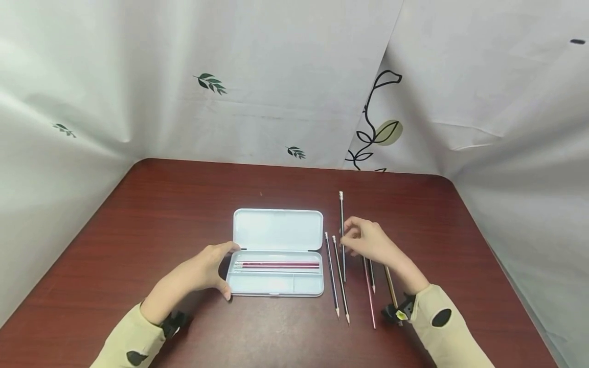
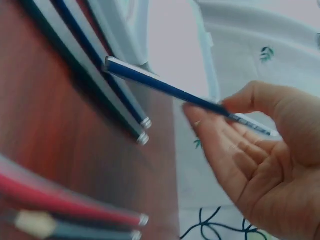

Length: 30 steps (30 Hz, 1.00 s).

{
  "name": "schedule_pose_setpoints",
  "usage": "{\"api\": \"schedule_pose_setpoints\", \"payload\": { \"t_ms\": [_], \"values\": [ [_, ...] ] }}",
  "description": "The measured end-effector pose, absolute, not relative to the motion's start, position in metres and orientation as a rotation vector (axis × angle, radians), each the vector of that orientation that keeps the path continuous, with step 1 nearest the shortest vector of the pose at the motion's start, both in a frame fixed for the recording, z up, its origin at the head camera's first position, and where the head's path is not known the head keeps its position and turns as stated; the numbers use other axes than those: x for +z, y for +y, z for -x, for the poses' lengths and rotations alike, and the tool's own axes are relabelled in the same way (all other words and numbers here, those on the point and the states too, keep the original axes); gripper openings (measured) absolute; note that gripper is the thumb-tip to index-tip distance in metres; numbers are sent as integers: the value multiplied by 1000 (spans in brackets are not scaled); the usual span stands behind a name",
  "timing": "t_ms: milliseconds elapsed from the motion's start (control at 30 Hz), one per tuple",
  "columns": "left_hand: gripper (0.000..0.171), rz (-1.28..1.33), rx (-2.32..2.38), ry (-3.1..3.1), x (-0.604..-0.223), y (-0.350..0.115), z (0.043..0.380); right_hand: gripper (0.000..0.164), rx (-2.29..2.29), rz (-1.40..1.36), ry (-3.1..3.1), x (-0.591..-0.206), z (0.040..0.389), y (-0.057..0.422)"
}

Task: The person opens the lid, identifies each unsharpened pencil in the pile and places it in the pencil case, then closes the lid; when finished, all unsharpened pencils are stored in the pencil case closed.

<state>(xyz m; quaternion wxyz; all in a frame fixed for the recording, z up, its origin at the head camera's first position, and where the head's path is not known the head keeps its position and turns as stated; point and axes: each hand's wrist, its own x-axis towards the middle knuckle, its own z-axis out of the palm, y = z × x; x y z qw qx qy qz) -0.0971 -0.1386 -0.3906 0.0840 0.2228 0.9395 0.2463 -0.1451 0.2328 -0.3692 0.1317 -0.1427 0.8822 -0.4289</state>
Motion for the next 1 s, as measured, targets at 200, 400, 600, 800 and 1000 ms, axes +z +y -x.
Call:
{"api": "schedule_pose_setpoints", "payload": {
  "t_ms": [200,400,600,800,1000],
  "values": [
    [90,-681,727,2806,-390,-138,98,20,-1413,536,2572,-365,153,210],
    [91,-679,712,2796,-389,-137,98,22,-1377,752,2525,-370,150,190],
    [90,-680,722,2794,-390,-137,98,18,-1174,985,2569,-374,146,173],
    [90,-660,724,2795,-389,-139,97,15,-1046,1093,2515,-378,147,161],
    [90,-652,719,2792,-388,-139,97,17,-835,1186,2495,-385,144,148]
  ]
}}
